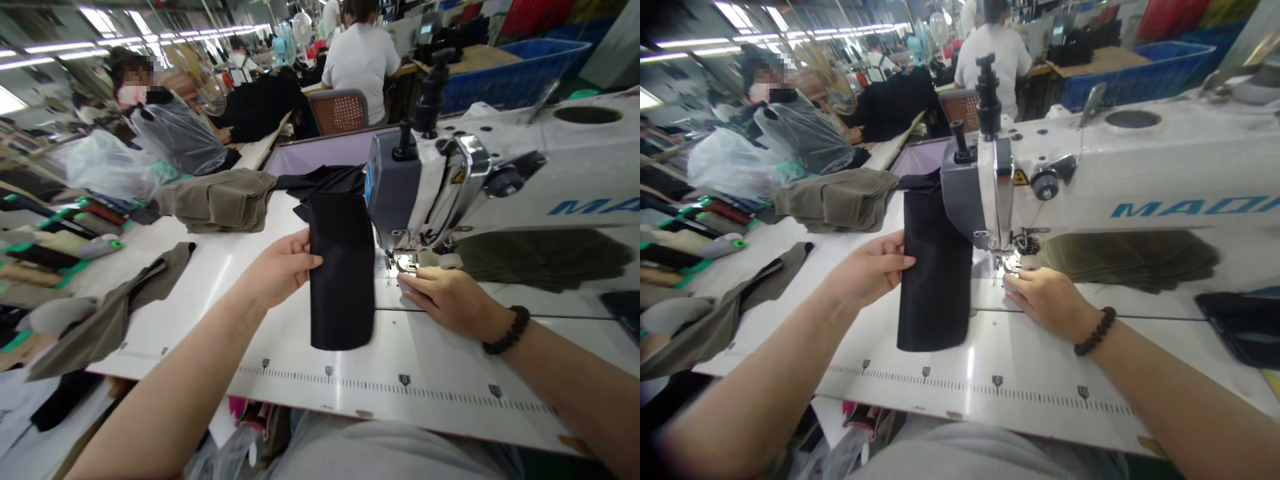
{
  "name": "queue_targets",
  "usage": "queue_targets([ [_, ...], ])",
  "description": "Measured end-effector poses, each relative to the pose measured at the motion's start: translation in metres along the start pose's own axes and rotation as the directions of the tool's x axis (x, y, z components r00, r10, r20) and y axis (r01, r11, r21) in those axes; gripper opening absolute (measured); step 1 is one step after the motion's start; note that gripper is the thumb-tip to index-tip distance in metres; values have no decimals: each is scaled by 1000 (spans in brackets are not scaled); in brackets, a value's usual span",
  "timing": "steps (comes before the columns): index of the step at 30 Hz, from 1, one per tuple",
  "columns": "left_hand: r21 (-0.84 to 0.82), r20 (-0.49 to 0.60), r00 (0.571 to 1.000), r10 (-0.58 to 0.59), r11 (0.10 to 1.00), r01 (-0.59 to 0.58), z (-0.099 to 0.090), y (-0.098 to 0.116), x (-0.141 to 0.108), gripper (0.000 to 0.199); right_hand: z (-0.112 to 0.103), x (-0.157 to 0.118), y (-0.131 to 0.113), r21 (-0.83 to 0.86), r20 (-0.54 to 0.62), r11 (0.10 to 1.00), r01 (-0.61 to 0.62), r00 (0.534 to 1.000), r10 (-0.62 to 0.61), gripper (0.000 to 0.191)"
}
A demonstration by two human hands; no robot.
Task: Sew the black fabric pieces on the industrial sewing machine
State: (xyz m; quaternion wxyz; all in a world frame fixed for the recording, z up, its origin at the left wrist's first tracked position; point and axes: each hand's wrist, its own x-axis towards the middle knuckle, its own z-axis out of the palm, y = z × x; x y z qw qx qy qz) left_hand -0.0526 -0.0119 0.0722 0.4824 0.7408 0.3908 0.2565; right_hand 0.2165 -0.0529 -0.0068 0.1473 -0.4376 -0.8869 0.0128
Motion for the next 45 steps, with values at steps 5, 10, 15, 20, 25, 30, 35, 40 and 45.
queue_targets([
  [5,158,-256,967,-20,985,63,32,-41,-15,55,-2,-3,-1,19,0,1000,15,1000,-15,29],
  [10,821,-53,961,270,560,-112,49,-37,-23,33,-3,-5,-4,52,8,996,67,998,-67,32],
  [15,870,182,969,165,433,-237,77,-21,-15,53,-1,-7,-6,57,-4,985,161,987,-161,33],
  [20,877,229,972,55,421,-231,82,-36,-11,71,-3,-8,-14,45,-14,961,273,962,-273,29],
  [25,834,305,950,68,463,-300,71,-39,9,67,-2,-5,-16,-15,-51,969,248,967,-249,29],
  [30,798,293,949,115,518,-309,65,-40,35,59,2,-1,-12,-41,-61,992,122,990,-124,29],
  [35,775,322,928,187,510,-372,60,-49,47,61,7,0,-11,-37,-39,999,37,998,-39,31],
  [40,745,354,912,207,527,-409,55,-50,52,61,9,1,-14,-22,-27,1000,1,1000,-2,32],
  [45,732,360,906,222,535,-422,53,-50,54,58,9,1,-15,-15,-39,1000,-9,999,8,33],
])
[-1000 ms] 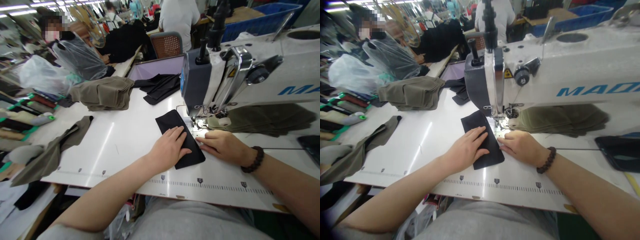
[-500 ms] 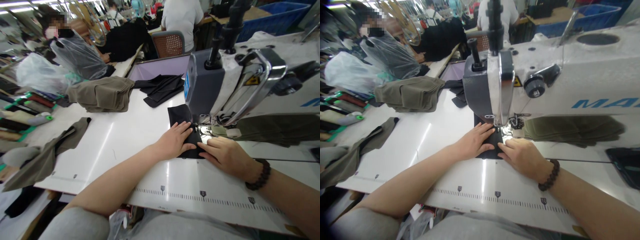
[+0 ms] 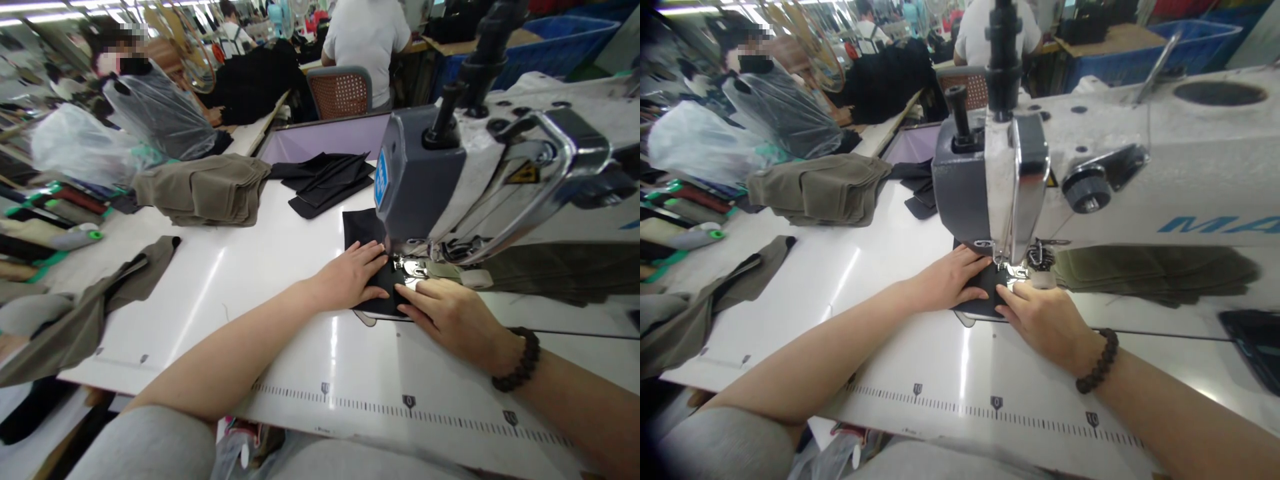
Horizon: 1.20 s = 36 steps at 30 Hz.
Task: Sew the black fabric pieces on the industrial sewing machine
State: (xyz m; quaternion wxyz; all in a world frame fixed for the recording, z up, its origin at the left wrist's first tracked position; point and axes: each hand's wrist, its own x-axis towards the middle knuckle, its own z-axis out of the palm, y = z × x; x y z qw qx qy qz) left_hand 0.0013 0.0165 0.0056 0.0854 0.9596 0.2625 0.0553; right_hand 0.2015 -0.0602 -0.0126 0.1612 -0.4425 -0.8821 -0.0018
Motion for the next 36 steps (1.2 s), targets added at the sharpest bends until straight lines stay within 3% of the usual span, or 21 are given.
queue_targets([
  [17,11,34,999,20,1000,-20,-6,-5,5,58,0,4,-1,-38,-27,998,-47,999,46,32],
  [19,36,31,999,33,999,-34,-6,-2,4,56,-3,3,0,-25,-22,1000,-8,1000,7,31],
  [23,54,17,982,188,981,-189,-8,15,-8,28,-10,-2,1,42,-29,987,154,988,-153,31],
  [26,38,0,961,275,961,-275,-6,28,-18,29,-13,-5,0,51,-41,979,199,980,-197,31],
  [36,69,-21,962,271,961,-269,-2,23,-16,24,-8,-4,4,41,21,994,104,994,-105,35],
])
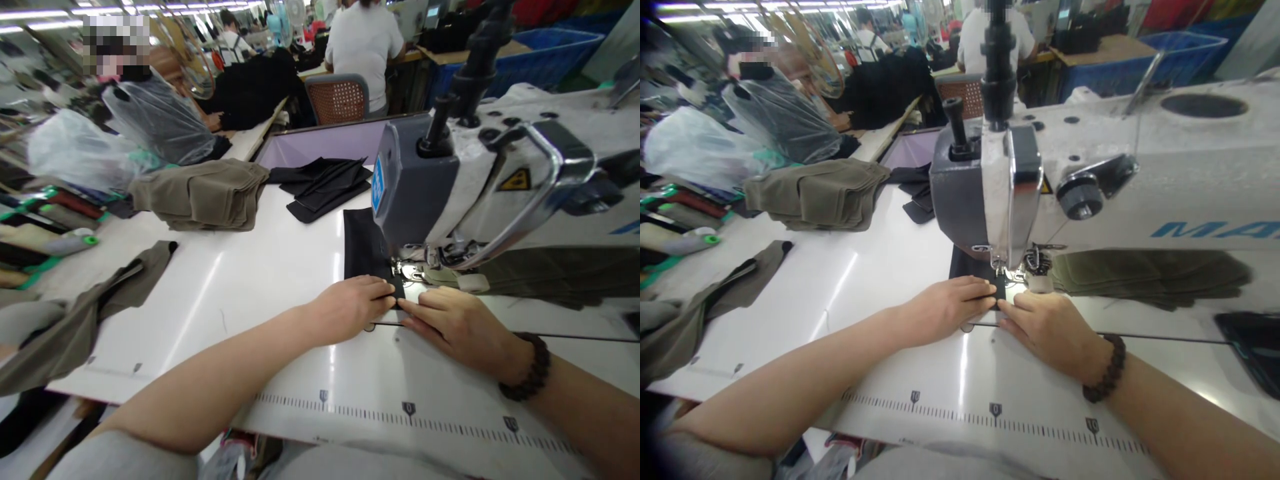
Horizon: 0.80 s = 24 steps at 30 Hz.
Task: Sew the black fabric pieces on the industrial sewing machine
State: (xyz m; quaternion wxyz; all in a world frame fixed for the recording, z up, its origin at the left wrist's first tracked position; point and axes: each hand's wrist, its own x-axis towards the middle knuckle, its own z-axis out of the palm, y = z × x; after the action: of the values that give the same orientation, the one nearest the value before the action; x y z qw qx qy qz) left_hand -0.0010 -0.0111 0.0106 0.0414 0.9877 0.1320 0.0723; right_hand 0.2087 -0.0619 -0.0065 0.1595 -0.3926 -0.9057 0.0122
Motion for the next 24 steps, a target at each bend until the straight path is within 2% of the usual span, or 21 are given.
queue_targets([
  [10,-53,-13,994,-104,993,103,0,-20,12,22,11,5,10,9,9,987,-161,987,161,36],
  [17,-29,-76,987,-138,990,136,5,-29,16,22,11,7,11,29,21,986,-166,986,165,36],
  [24,-7,-80,989,-122,993,122,6,-32,18,21,10,7,11,39,22,986,-163,987,162,35],
])
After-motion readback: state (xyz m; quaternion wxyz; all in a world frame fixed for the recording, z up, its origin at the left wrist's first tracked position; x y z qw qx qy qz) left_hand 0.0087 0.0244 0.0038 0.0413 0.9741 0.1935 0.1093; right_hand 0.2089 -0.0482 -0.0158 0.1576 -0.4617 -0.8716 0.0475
